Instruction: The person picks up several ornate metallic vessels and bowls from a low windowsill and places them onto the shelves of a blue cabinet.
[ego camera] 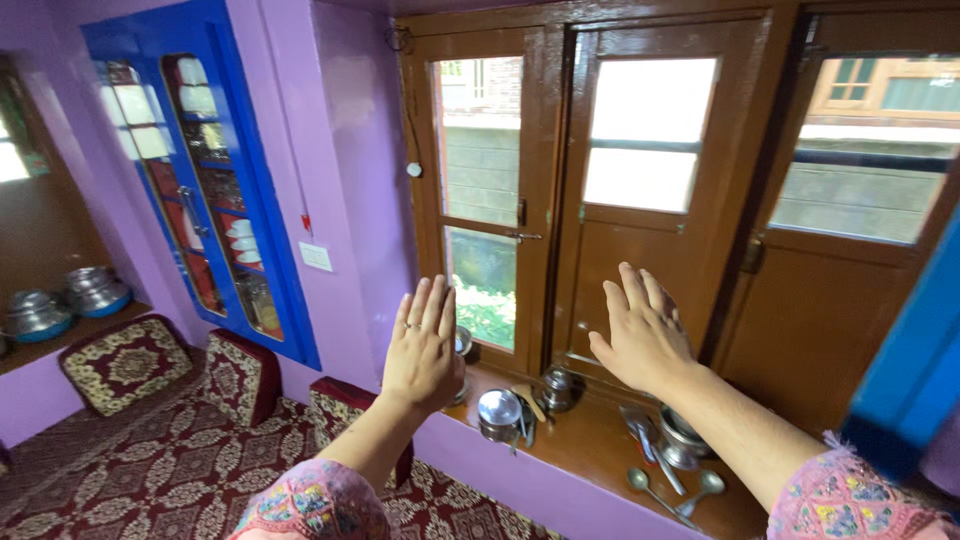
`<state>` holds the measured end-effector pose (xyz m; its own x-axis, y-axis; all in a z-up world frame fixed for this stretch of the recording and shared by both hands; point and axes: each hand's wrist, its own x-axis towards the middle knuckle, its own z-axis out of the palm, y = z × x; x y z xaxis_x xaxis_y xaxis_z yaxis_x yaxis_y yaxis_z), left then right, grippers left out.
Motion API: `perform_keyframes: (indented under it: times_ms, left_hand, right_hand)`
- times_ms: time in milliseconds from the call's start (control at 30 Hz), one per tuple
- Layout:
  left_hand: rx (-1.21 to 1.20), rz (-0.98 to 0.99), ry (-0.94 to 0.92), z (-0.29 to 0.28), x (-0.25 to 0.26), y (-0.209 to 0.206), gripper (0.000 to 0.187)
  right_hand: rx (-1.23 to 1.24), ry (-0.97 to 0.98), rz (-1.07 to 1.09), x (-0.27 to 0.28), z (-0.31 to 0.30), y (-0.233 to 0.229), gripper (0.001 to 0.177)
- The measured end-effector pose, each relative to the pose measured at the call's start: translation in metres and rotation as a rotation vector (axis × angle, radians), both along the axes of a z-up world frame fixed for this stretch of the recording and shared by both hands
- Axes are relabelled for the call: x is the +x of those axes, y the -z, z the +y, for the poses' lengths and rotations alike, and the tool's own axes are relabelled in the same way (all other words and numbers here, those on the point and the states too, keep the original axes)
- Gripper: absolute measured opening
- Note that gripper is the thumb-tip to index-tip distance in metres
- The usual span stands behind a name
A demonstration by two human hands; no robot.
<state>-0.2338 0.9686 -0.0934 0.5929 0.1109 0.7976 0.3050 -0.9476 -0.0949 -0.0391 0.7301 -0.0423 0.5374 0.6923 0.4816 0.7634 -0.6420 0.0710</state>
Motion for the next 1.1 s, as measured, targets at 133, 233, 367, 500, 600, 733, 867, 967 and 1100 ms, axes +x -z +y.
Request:
perform_keyframes:
  times_ms: [133, 233, 367, 500, 600, 733, 867, 967, 1100]
  left_hand:
    - [0.020, 0.055, -0.047, 0.020, 0.021, -0.004, 0.079]
    - [0.004, 0.082, -0.086, 0.031, 0.038, -0.005, 0.079]
    - [-0.017, 0.115, -0.102, 0.046, 0.055, -0.002, 0.079]
    - [-0.030, 0.133, -0.082, 0.064, 0.074, 0.005, 0.078]
    - [0.011, 0.168, -0.087, 0.078, 0.093, 0.008, 0.078]
    - [-0.046, 0.216, -0.045, 0.102, 0.131, 0.010, 0.079]
    - [-0.046, 0.290, 0.013, 0.123, 0.174, 0.017, 0.084]
    - [-0.043, 0.292, 0.119, 0.128, 0.208, 0.023, 0.087]
    - [-0.095, 0.450, 0.191, 0.119, 0.257, 0.031, 0.091]
  right_hand:
    - [0.004, -0.024, 0.015, 0.020, 0.033, 0.001, 0.081]
    - [-0.091, 0.002, 0.079, 0.041, 0.054, 0.000, 0.080]
    - [-0.114, -0.005, 0.042, 0.066, 0.074, -0.001, 0.082]
    - [-0.143, 0.028, 0.077, 0.077, 0.093, 0.002, 0.082]
    - [-0.129, 0.013, 0.076, 0.086, 0.106, 0.008, 0.081]
    - [-0.142, 0.030, 0.070, 0.110, 0.119, 0.019, 0.079]
    - [-0.119, 0.114, 0.007, 0.138, 0.118, 0.027, 0.079]
    - [-0.158, 0.240, 0.031, 0.157, 0.108, 0.035, 0.078]
    - [-0.193, 0.410, 0.072, 0.182, 0.084, 0.050, 0.077]
